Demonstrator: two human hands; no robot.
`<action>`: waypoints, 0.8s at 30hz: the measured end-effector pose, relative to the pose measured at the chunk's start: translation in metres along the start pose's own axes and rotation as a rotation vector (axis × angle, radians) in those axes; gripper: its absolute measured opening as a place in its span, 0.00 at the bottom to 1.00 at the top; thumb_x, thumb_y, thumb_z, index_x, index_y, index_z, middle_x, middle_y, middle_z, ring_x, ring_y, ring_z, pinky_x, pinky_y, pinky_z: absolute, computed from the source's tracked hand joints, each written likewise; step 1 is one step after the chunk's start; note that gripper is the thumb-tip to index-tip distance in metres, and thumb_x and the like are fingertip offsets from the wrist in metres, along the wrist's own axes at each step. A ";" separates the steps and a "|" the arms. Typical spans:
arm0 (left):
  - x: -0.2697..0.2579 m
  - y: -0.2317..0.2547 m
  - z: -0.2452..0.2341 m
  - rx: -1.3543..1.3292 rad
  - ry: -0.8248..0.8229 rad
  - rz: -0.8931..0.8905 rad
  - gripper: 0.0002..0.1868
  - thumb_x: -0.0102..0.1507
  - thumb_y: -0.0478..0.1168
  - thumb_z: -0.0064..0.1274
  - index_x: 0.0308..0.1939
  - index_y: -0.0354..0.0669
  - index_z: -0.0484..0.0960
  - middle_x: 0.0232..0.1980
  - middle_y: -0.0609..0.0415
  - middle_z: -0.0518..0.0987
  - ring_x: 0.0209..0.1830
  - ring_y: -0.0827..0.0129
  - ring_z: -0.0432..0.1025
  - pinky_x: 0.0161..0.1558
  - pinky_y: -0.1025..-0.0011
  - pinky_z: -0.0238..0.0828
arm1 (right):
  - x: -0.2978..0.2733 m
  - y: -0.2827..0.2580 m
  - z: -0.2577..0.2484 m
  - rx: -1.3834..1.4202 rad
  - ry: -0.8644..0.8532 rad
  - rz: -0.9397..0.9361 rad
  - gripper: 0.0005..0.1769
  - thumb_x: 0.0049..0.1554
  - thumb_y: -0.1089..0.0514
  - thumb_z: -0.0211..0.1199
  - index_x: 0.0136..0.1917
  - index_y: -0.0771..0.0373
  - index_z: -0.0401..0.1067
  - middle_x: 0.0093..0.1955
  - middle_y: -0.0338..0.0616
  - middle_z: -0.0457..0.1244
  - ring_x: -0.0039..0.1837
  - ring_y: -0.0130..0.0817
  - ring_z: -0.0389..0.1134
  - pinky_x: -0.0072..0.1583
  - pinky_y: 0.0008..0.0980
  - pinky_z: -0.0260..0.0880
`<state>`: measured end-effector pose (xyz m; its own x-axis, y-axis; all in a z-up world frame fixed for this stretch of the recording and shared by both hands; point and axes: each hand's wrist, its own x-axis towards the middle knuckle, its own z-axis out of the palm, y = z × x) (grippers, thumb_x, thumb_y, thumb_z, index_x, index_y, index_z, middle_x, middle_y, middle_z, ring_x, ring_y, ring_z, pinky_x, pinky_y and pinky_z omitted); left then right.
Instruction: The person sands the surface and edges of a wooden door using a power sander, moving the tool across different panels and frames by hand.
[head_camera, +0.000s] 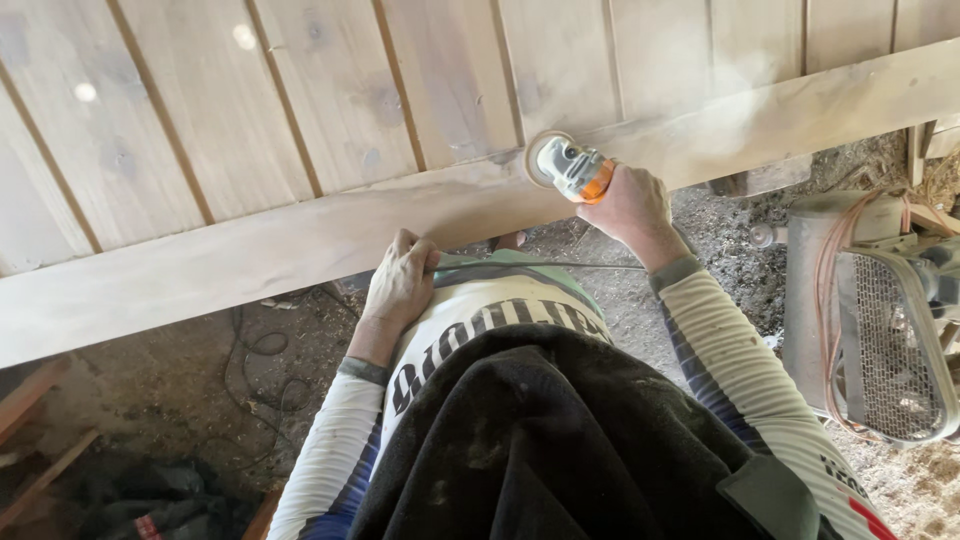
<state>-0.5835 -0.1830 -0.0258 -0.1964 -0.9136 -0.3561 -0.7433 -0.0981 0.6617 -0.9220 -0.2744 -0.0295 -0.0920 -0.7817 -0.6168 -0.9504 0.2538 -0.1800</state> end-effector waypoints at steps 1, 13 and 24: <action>0.002 0.002 0.001 -0.001 0.016 0.004 0.08 0.65 0.39 0.48 0.45 0.41 0.80 0.51 0.44 0.74 0.53 0.46 0.73 0.54 0.56 0.71 | 0.002 0.010 -0.003 -0.010 0.006 0.010 0.25 0.44 0.47 0.77 0.51 0.58 0.75 0.42 0.44 0.71 0.43 0.38 0.73 0.54 0.39 0.74; 0.034 0.065 0.027 0.130 -0.038 -0.035 0.28 0.66 0.39 0.50 0.71 0.43 0.67 0.80 0.34 0.49 0.59 0.39 0.71 0.54 0.53 0.72 | 0.031 0.167 -0.043 0.214 0.062 0.360 0.27 0.47 0.49 0.77 0.56 0.62 0.75 0.50 0.45 0.70 0.48 0.34 0.72 0.55 0.35 0.75; 0.034 0.094 0.046 0.146 -0.138 0.022 0.27 0.63 0.38 0.48 0.68 0.46 0.71 0.81 0.44 0.54 0.56 0.45 0.75 0.53 0.54 0.73 | 0.047 0.268 -0.033 0.322 0.350 0.462 0.31 0.46 0.44 0.79 0.53 0.69 0.77 0.50 0.53 0.71 0.48 0.40 0.74 0.53 0.40 0.74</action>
<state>-0.6897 -0.2052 -0.0058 -0.2921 -0.8512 -0.4361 -0.8207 -0.0109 0.5712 -1.1907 -0.2621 -0.0810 -0.6115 -0.6769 -0.4097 -0.6588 0.7224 -0.2101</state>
